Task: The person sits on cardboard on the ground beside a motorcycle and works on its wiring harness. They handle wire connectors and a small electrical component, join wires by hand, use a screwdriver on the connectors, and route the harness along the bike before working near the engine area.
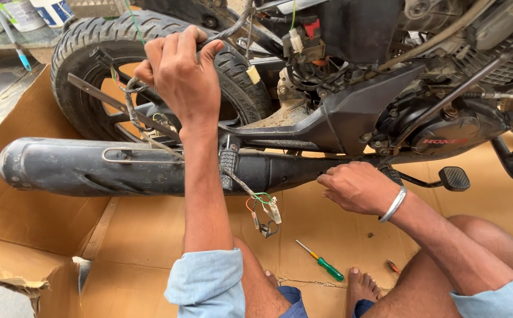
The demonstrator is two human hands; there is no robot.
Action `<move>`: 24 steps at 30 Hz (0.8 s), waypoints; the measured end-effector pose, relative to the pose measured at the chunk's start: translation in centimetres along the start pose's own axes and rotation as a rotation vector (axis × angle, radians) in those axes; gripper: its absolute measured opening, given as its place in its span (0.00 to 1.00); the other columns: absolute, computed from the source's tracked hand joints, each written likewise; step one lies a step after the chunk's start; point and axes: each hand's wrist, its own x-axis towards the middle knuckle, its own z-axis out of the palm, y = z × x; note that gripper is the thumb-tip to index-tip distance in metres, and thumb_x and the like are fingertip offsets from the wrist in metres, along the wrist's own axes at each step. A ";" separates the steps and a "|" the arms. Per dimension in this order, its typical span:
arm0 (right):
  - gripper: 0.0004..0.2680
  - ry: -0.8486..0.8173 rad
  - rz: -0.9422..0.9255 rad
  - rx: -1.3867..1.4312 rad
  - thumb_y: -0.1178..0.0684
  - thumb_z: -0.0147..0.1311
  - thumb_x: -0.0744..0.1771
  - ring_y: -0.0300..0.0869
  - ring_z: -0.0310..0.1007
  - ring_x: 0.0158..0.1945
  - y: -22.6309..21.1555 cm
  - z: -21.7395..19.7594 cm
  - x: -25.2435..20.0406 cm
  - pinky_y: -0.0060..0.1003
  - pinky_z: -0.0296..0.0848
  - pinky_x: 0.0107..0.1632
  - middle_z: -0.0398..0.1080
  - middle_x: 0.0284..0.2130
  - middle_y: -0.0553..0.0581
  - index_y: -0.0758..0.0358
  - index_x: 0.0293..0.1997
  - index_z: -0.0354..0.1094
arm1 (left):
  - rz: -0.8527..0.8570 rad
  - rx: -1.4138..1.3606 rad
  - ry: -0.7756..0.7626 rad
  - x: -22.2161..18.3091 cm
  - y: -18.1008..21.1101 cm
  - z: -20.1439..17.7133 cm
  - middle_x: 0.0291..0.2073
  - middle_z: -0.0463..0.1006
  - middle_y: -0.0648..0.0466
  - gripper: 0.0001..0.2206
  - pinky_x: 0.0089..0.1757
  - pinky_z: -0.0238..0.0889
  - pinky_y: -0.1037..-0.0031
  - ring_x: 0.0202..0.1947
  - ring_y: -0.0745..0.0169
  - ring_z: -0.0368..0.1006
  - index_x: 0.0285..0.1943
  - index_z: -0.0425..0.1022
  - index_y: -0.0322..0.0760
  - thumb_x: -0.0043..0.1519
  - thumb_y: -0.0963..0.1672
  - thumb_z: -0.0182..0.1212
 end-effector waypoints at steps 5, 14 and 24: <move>0.08 0.009 0.021 0.020 0.47 0.56 0.65 0.57 0.76 0.37 0.2 -0.5 -0.6 0.53 0.74 0.40 0.74 0.31 0.58 0.58 0.41 0.70 | 0.035 -0.027 0.059 -0.4 -0.6 0.7 0.34 0.81 0.64 0.09 0.45 0.53 0.67 0.40 0.60 0.66 0.38 0.79 0.44 0.60 0.48 0.74; 0.09 0.026 0.037 0.041 0.47 0.56 0.65 0.57 0.76 0.38 0.6 0.0 -0.8 0.53 0.74 0.39 0.75 0.32 0.59 0.59 0.42 0.71 | -0.074 -0.179 -0.086 0.1 -1.7 -0.6 0.30 0.78 0.60 0.06 0.39 0.57 0.68 0.36 0.58 0.63 0.43 0.81 0.44 0.68 0.47 0.68; 0.09 -0.096 0.051 -0.009 0.47 0.55 0.65 0.57 0.76 0.38 0.1 0.6 -0.7 0.53 0.74 0.39 0.74 0.32 0.58 0.60 0.41 0.69 | 0.020 -0.076 -0.001 -0.8 -1.6 1.2 0.35 0.81 0.63 0.04 0.43 0.60 0.65 0.40 0.61 0.70 0.43 0.84 0.43 0.65 0.45 0.70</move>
